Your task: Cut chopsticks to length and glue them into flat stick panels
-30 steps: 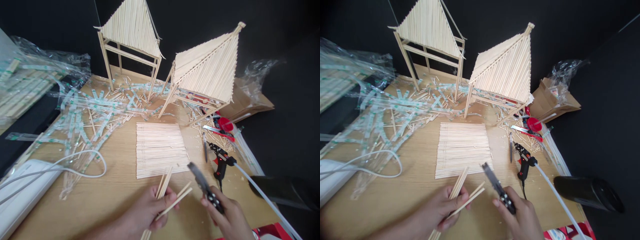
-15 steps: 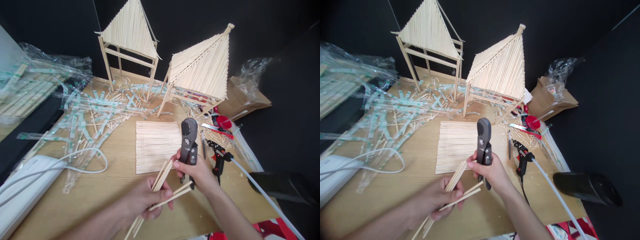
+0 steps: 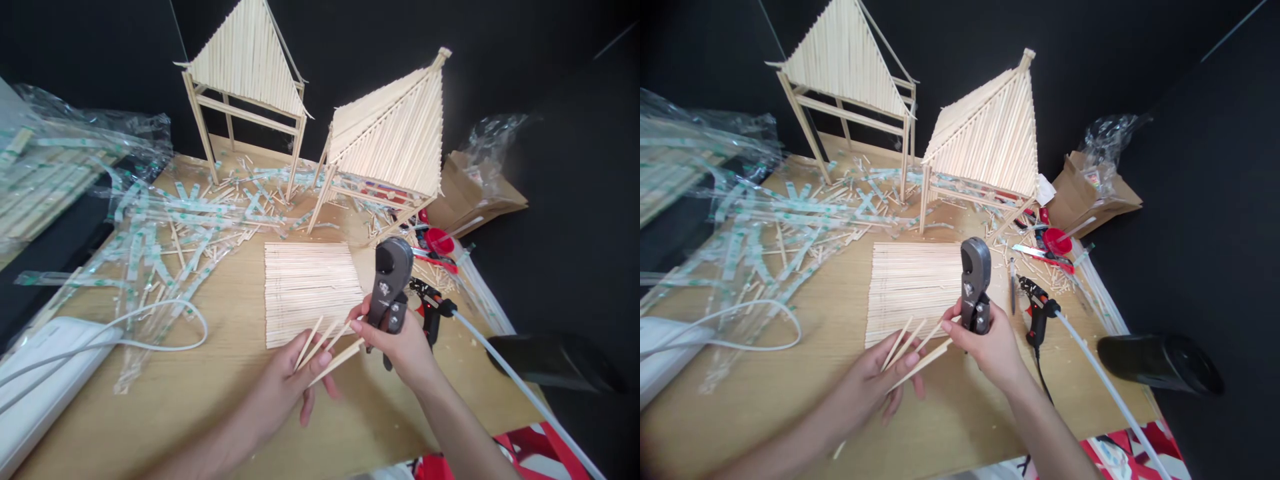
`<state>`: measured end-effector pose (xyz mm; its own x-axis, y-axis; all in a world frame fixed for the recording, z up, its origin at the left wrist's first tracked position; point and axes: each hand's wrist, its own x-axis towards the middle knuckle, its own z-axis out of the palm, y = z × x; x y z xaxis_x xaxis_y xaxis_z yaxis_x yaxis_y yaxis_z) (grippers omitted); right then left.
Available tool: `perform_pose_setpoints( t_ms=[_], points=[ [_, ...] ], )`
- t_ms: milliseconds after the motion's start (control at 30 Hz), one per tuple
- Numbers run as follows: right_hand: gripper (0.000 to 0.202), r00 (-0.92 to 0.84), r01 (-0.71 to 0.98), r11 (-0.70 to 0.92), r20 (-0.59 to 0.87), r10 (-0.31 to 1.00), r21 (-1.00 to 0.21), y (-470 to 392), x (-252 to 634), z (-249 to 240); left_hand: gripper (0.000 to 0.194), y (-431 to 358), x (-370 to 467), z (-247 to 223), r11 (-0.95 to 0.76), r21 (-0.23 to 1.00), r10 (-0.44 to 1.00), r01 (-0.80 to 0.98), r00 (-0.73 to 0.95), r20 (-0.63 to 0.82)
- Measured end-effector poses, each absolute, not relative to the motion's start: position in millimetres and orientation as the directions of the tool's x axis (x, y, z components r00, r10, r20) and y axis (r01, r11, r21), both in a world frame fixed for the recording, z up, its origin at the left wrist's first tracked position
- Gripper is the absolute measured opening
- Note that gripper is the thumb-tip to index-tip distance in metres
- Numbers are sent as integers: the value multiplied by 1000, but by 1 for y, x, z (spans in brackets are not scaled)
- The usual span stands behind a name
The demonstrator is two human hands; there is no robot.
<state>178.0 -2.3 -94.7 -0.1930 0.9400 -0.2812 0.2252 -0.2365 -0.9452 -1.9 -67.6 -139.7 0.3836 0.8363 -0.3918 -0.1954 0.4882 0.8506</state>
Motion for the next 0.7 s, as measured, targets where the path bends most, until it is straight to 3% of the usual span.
perform_pose_setpoints(
  t_ms=[333, 433, 533, 700],
  points=[
    [25, -142, 425, -137, -215, 966, -895, -21, 197, -84, 31, -65, -8, -134, 455, 878, 884, -150, 192, -426],
    [18, -147, 614, -38, -162, 976, -789, -38, 214, -85, 30, -63, -10, -134, 438, 883, 896, -167, 158, -414],
    [28, -191, 768, 57, -144, 971, -638, -53, 228, -85, 29, -61, -11, -134, 389, 908, 917, -153, 162, -365],
    [38, -221, 827, 146, -76, 972, -543, -58, 240, -90, 32, -61, -10, -131, 408, 906, 906, -117, 177, -385]
  ],
)
